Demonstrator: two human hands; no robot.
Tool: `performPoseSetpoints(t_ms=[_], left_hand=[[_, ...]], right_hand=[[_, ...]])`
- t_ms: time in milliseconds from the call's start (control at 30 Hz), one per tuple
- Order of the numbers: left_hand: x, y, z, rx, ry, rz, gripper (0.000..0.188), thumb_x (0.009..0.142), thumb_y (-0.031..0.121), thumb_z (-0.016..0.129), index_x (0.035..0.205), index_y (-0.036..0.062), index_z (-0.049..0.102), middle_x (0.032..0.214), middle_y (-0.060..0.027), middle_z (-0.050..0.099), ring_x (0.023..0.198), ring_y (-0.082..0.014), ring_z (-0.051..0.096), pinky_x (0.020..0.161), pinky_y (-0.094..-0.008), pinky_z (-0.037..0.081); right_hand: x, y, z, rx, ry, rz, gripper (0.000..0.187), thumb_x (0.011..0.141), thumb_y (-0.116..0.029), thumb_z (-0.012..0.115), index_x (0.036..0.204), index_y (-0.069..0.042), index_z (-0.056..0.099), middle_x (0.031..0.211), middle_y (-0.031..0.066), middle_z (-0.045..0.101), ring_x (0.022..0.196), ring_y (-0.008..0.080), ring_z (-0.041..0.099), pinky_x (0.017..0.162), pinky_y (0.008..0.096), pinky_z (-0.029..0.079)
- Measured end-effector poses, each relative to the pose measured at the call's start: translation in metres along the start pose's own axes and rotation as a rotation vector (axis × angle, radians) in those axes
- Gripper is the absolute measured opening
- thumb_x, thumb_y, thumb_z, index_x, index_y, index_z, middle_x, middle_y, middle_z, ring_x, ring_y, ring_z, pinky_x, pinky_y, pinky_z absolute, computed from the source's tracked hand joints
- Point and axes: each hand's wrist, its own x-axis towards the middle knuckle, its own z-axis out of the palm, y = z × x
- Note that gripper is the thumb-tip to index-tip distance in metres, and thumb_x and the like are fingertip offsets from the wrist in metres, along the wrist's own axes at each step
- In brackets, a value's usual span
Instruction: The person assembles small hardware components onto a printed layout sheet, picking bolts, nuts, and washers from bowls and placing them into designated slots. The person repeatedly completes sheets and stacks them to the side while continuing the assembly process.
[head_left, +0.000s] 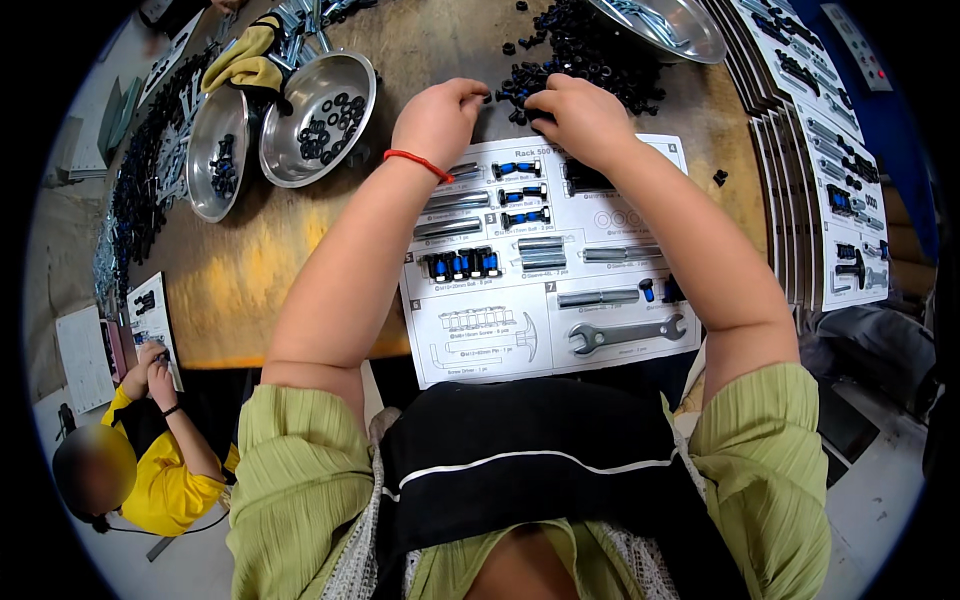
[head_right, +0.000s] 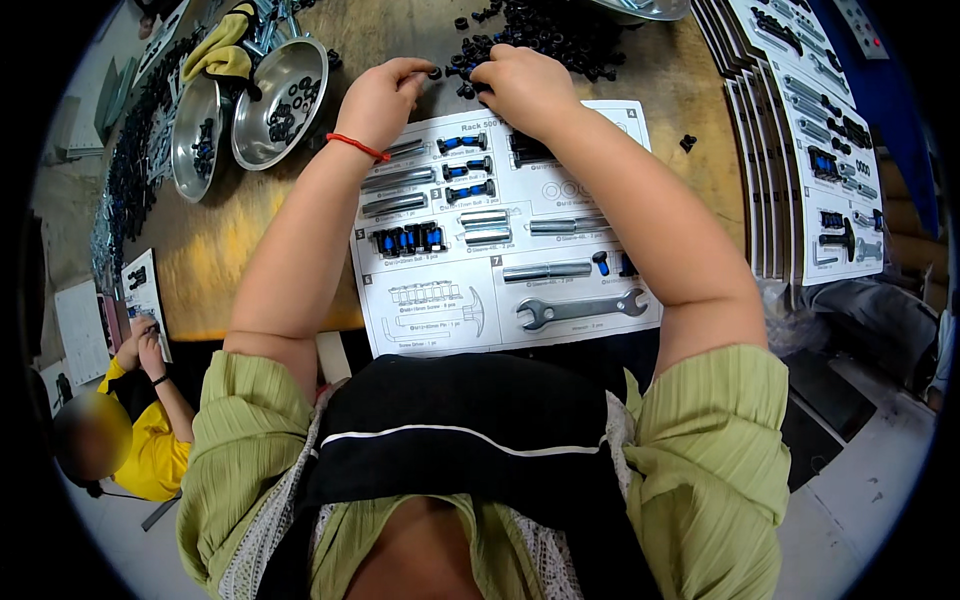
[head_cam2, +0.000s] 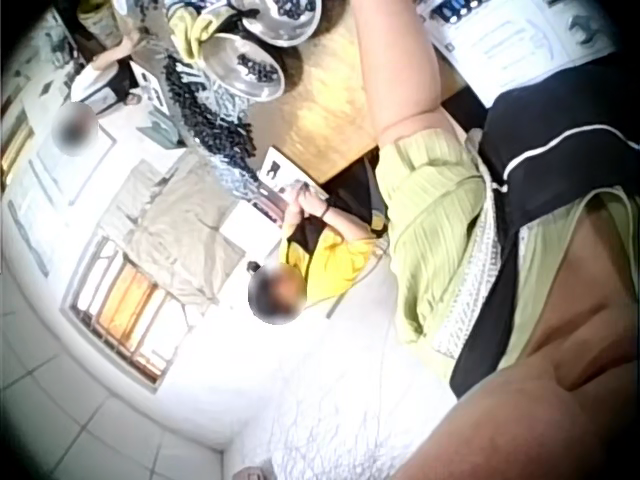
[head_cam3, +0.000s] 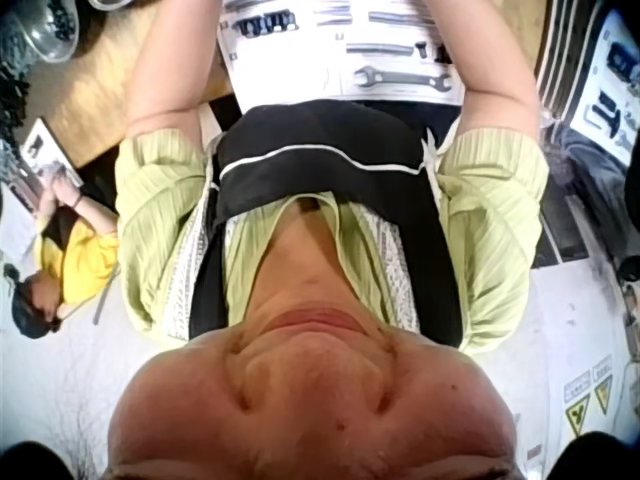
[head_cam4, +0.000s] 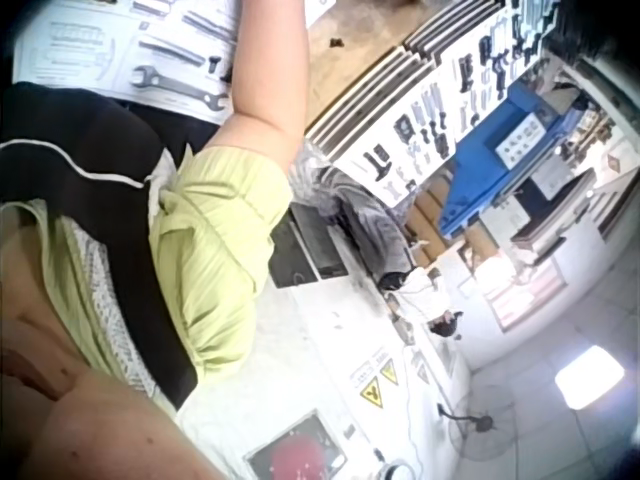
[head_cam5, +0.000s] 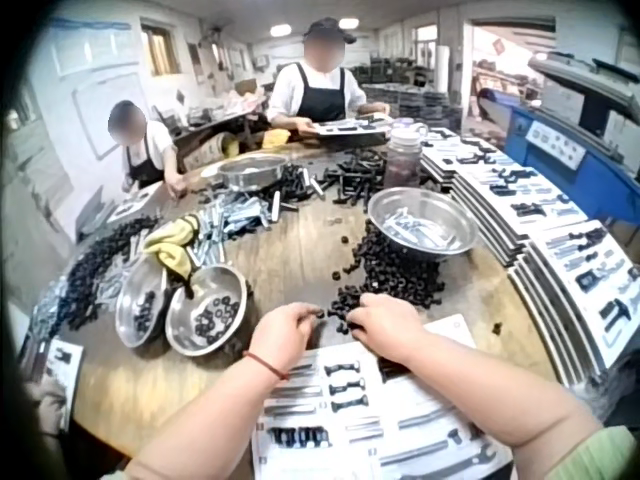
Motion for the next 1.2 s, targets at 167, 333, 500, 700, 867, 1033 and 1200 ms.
performPoseSetpoints(t_ms=[167, 333, 500, 700, 867, 1033, 1200], left_hand=[[0.006, 0.013, 0.009, 0.239, -0.026, 0.18, 0.021, 0.092, 0.024, 0.062, 0.105, 0.0122, 0.074, 0.094, -0.0104, 0.069, 0.087, -0.0299, 0.066, 0.078, -0.0397, 0.053], [0.018, 0.017, 0.019, 0.424, -0.105, 0.317, 0.019, 0.091, 0.026, 0.062, 0.103, 0.0202, 0.076, 0.098, -0.0066, 0.065, 0.097, -0.0274, 0.064, 0.084, -0.0394, 0.053], [0.019, 0.019, 0.011, 0.445, -0.113, 0.279, 0.023, 0.092, 0.031, 0.059, 0.102, 0.0186, 0.075, 0.101, -0.0066, 0.066, 0.097, -0.0276, 0.064, 0.083, -0.0399, 0.053], [-0.041, 0.008, -0.034, 0.102, 0.093, 0.073, 0.023, 0.087, 0.028, 0.069, 0.099, 0.0096, 0.075, 0.086, -0.0088, 0.072, 0.078, -0.0252, 0.068, 0.071, -0.0334, 0.053], [-0.122, -0.007, -0.06, -0.033, 0.087, -0.024, 0.02, 0.088, 0.021, 0.07, 0.099, 0.005, 0.074, 0.08, -0.0081, 0.071, 0.071, -0.0158, 0.066, 0.066, -0.0277, 0.051], [-0.214, -0.014, -0.045, -0.067, 0.003, 0.165, 0.008, 0.082, 0.009, 0.073, 0.089, 0.0068, 0.074, 0.083, -0.0079, 0.066, 0.076, -0.023, 0.064, 0.067, -0.0318, 0.051], [-0.236, -0.012, -0.022, -0.003, 0.057, 0.175, 0.008, 0.079, 0.01, 0.075, 0.087, 0.0092, 0.074, 0.082, -0.0039, 0.062, 0.074, -0.0228, 0.062, 0.064, -0.0322, 0.051]], right_hand=[[0.002, 0.004, -0.008, 0.3, 0.045, 0.153, 0.024, 0.079, -0.02, 0.07, 0.101, -0.013, 0.066, 0.086, 0.0078, 0.066, 0.085, 0.0293, 0.065, 0.075, 0.0405, 0.053], [-0.014, 0.03, -0.026, 0.355, 0.058, 0.34, 0.019, 0.076, -0.016, 0.065, 0.09, -0.008, 0.056, 0.071, 0.0106, 0.06, 0.068, 0.03, 0.06, 0.065, 0.041, 0.048], [-0.019, 0.025, -0.017, 0.382, 0.098, 0.19, 0.018, 0.082, -0.019, 0.065, 0.098, -0.012, 0.069, 0.079, 0.0085, 0.067, 0.076, 0.0317, 0.064, 0.072, 0.0407, 0.052], [-0.001, -0.019, 0.0, -0.207, 0.017, 0.102, 0.022, 0.083, -0.03, 0.07, 0.095, -0.011, 0.069, 0.095, 0.0082, 0.065, 0.093, 0.0286, 0.065, 0.077, 0.0421, 0.054], [0.005, -0.019, -0.007, -0.334, 0.046, 0.207, 0.02, 0.083, -0.027, 0.064, 0.084, -0.008, 0.072, 0.09, 0.0151, 0.07, 0.084, 0.0339, 0.069, 0.072, 0.0458, 0.055], [-0.032, -0.043, -0.012, -0.032, 0.134, 0.119, 0.018, 0.086, -0.025, 0.066, 0.094, -0.01, 0.07, 0.089, 0.0111, 0.066, 0.083, 0.0313, 0.067, 0.072, 0.0426, 0.054], [-0.103, -0.119, -0.026, 0.349, -0.219, -0.055, 0.015, 0.084, -0.019, 0.069, 0.097, -0.012, 0.07, 0.087, 0.0054, 0.065, 0.083, 0.0258, 0.066, 0.072, 0.0397, 0.053]])
